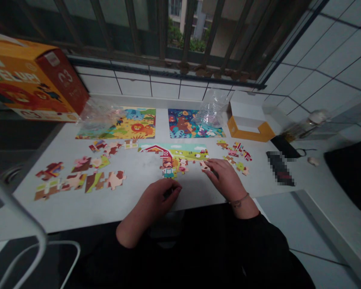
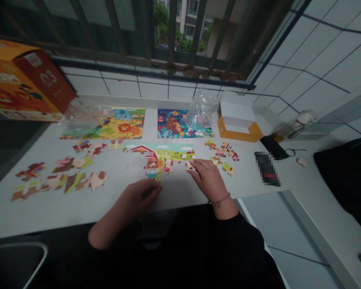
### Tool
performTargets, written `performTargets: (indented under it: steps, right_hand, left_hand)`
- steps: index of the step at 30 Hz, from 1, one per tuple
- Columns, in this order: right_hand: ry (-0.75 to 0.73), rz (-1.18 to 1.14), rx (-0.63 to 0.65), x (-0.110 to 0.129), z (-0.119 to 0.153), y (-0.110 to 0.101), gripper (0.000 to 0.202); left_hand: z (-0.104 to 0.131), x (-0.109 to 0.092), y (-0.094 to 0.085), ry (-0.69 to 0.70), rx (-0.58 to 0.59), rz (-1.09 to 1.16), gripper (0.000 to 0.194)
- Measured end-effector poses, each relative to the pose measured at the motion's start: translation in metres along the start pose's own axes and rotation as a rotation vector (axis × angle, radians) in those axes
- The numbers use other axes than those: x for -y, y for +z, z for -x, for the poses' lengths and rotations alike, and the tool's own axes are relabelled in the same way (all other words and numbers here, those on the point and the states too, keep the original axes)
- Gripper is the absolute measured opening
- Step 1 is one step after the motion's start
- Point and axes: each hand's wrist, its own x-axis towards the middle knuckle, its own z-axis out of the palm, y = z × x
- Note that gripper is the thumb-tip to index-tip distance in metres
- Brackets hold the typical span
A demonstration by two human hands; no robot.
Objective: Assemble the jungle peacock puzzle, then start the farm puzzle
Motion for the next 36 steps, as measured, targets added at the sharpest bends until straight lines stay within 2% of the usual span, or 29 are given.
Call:
performTargets:
  steps: [15,22,30,33,36]
  right_hand:
    - [-0.033,0.074,0.058,0.007,-0.008,0.0,0.031]
    - [-0.046,0.125,0.153,0.01,-0.018,-0.004,0.029]
    - [-0.02,0.201,0.141,0.012,-0.01,0.007,0.034]
    - [-0.011,0.194,0.112,0.011,-0.006,0.013,0.037]
    - [-0.013,0.142,0.07,0.012,-0.003,0.019,0.039]
  left_hand:
    - [-0.001,0.0,0.0,0.005,-0.006,-0.011,0.022]
    - [-0.002,-0.002,-0.001,0.012,-0.001,-0.021,0.021]
    - [0.005,-0.006,0.002,-0.01,-0.033,-0.009,0.021]
    - [0.013,-0.003,-0.003,-0.001,-0.081,-0.129,0.02]
    - [0.023,0.004,-0.021,-0.086,-0.217,-0.402,0.023]
